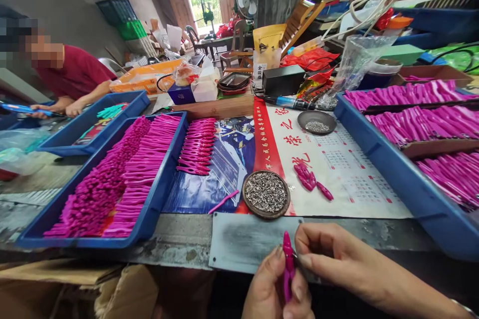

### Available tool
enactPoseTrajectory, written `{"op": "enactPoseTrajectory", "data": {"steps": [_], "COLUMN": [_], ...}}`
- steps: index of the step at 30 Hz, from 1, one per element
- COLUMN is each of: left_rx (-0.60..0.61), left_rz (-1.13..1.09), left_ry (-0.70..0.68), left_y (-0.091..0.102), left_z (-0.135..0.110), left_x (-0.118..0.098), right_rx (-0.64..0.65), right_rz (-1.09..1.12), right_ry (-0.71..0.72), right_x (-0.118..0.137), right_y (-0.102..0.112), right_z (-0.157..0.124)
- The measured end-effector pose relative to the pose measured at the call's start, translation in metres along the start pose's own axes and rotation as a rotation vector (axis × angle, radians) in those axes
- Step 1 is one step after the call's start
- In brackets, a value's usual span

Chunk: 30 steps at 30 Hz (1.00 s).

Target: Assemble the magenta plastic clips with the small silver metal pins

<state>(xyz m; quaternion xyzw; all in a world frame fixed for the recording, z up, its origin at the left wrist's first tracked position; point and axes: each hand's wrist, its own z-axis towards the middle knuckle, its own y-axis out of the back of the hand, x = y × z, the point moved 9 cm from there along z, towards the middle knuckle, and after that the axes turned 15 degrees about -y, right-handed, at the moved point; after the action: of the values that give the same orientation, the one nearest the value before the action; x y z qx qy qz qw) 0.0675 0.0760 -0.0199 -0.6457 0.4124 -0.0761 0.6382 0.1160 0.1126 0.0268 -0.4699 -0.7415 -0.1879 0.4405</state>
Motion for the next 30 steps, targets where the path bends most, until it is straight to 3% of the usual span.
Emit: {"op": "enactPoseTrajectory", "data": {"steps": [6, 11, 25, 30], "left_rx": [-0.112, -0.043, -0.041, -0.124], "left_rz": [-0.045, -0.107, -0.099, -0.105], "left_ry": [-0.132, -0.181, -0.121, -0.075], "left_y": [0.014, 0.013, 0.01, 0.016], "left_z": [-0.004, -0.003, -0.004, -0.005], "left_x": [-0.007, -0.004, -0.007, -0.005], "right_rx": [0.036, 0.111, 0.121, 0.145], "right_rz": [0.008, 0.095, 0.128, 0.189], "right_ry": [-0.026, -0.041, -0.016, -0.007], "right_x": [0.0, -0.001, -0.007, -0.002], "right_y": [0.0, -0.004, -0.002, -0.002], "right_z": [0.003, 0.003, 0.007, 0.01]}}
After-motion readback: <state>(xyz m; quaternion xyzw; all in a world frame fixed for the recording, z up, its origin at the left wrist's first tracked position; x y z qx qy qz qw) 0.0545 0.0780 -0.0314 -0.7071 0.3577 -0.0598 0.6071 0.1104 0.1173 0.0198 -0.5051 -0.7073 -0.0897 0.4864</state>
